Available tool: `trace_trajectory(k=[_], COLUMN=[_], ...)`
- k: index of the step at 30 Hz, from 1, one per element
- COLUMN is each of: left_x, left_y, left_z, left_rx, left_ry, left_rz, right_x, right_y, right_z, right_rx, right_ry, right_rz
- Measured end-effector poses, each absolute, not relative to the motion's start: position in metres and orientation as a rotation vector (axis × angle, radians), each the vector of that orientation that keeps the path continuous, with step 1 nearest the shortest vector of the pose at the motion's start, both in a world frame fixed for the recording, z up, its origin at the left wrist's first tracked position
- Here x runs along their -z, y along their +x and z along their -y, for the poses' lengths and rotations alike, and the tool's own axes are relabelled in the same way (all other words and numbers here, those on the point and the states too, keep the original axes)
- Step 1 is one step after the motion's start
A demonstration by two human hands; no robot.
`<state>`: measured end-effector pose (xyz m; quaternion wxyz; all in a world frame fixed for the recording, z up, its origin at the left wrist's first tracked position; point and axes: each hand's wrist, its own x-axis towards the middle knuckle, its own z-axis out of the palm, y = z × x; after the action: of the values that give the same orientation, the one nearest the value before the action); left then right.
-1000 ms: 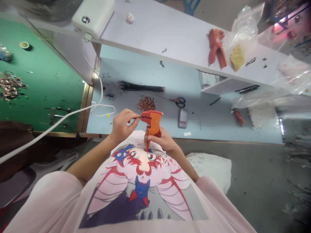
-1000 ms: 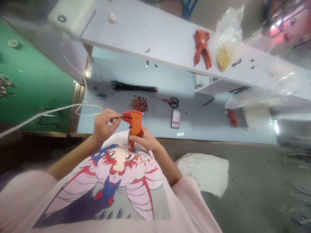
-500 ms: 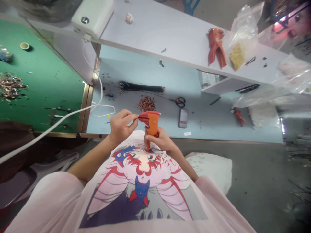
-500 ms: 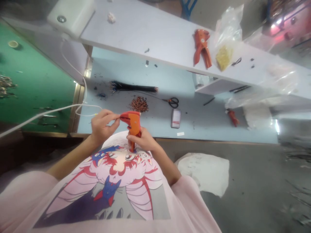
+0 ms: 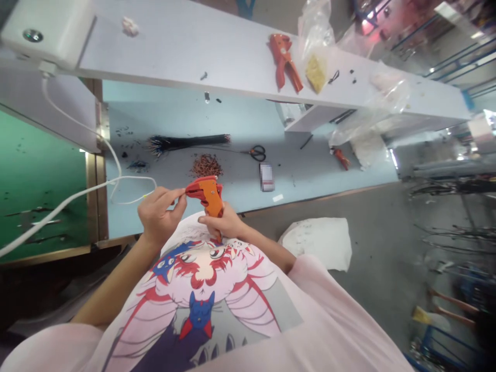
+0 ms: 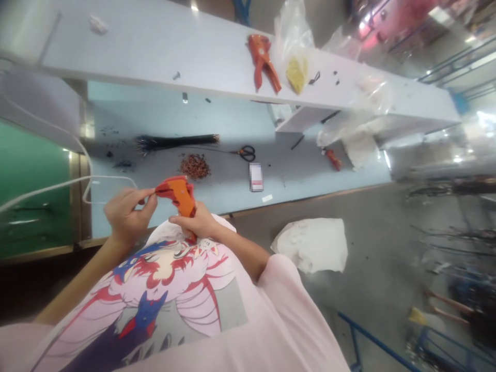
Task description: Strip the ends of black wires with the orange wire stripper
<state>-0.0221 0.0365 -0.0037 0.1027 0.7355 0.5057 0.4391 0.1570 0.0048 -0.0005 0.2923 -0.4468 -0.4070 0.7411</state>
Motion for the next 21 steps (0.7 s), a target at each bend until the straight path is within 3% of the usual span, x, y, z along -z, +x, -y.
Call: trace_trajectory(k=[10, 21], left_x=[0.003, -0.004], left_y=[-0.021, -0.020], left_z=[-0.039, -0.039], left_rx=[-1.212, -1.230], left_ry=[1.991, 1.792], left_rz=[-1.576, -1.484], right_x=[0.008, -0.006], right_y=[0.176, 0.175], right_z=[-0.016, -0.012], right_rx=[-2.058, -2.202], right_ry=[-1.093, -0.951], right_rz=[0.758, 0.961])
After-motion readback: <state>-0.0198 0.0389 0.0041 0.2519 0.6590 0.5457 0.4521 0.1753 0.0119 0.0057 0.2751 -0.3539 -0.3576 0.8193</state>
